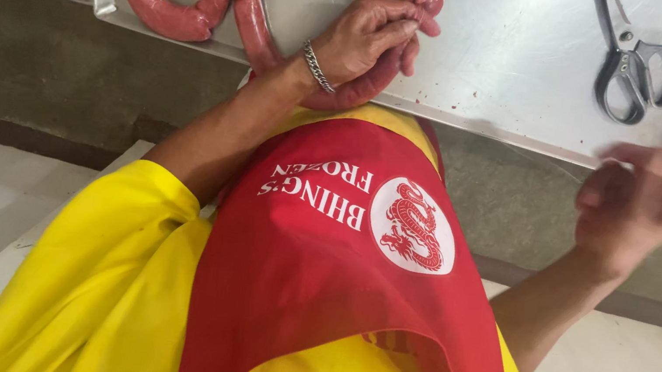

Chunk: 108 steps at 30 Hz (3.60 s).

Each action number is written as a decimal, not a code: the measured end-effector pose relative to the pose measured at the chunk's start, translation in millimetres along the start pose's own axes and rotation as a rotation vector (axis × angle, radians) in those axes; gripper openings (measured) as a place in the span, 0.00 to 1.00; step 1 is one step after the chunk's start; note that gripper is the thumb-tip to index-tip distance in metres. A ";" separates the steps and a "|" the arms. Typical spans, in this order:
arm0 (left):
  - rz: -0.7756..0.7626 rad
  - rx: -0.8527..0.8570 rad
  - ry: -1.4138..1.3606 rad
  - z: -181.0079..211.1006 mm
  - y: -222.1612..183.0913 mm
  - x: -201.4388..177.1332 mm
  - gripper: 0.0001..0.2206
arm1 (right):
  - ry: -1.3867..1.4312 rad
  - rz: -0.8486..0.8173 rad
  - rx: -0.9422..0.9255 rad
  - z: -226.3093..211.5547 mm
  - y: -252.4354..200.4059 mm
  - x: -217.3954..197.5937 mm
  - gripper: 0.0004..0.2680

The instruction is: The person ties off sections of a long sausage casing using a thin string and cuts the links with scissors. They work on a stainless steel table, handling the casing by hand to form individual links and securing them with string before cutting.

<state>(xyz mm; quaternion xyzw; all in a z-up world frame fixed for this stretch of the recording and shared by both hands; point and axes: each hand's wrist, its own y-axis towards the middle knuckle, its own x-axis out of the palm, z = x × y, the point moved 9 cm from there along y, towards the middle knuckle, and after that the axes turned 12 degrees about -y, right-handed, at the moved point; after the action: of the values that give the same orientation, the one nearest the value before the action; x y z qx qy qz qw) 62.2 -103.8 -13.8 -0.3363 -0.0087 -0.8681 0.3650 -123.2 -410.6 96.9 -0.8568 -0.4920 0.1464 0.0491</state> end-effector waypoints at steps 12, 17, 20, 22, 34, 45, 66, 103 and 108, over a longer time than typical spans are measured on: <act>-0.021 -0.106 -0.270 -48.4 -0.3 -17.3 0.07 | -0.655 -0.275 0.420 98.5 -53.8 29.3 0.09; -0.141 -0.033 0.006 6.4 -20.2 -24.4 0.12 | -0.313 -0.047 0.283 104.4 -18.8 -21.6 0.09; -0.104 -0.014 0.168 22.6 -36.8 -24.1 0.10 | -0.948 0.213 0.190 89.1 24.2 -77.1 0.12; 0.050 -0.039 0.255 23.3 -42.9 -36.9 0.10 | -1.268 0.223 -0.416 48.2 51.9 -52.9 0.09; 0.435 0.340 0.130 19.9 -81.7 -58.9 0.11 | -1.463 -0.263 -0.424 59.1 104.6 0.6 0.16; 0.330 0.279 0.081 38.8 -79.4 -47.6 0.10 | -0.056 -0.742 0.048 39.1 26.6 65.6 0.26; 0.242 0.234 0.194 39.8 -79.3 -46.7 0.10 | -0.294 -1.209 -0.023 14.6 2.5 263.8 0.27; 0.379 0.393 -0.367 81.3 -142.0 -27.3 0.08 | -0.936 -0.146 -0.799 -29.5 67.1 379.8 0.18; 0.375 0.370 -0.385 88.7 -137.2 -26.0 0.07 | -0.621 -0.260 -0.707 -4.1 76.1 393.8 0.10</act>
<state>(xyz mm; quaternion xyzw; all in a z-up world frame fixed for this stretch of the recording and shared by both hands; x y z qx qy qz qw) 38.8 36.3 71.1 -0.4179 -0.1728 -0.6899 0.5653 127.4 -111.7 3.7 -0.6683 -0.6059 0.2115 -0.3762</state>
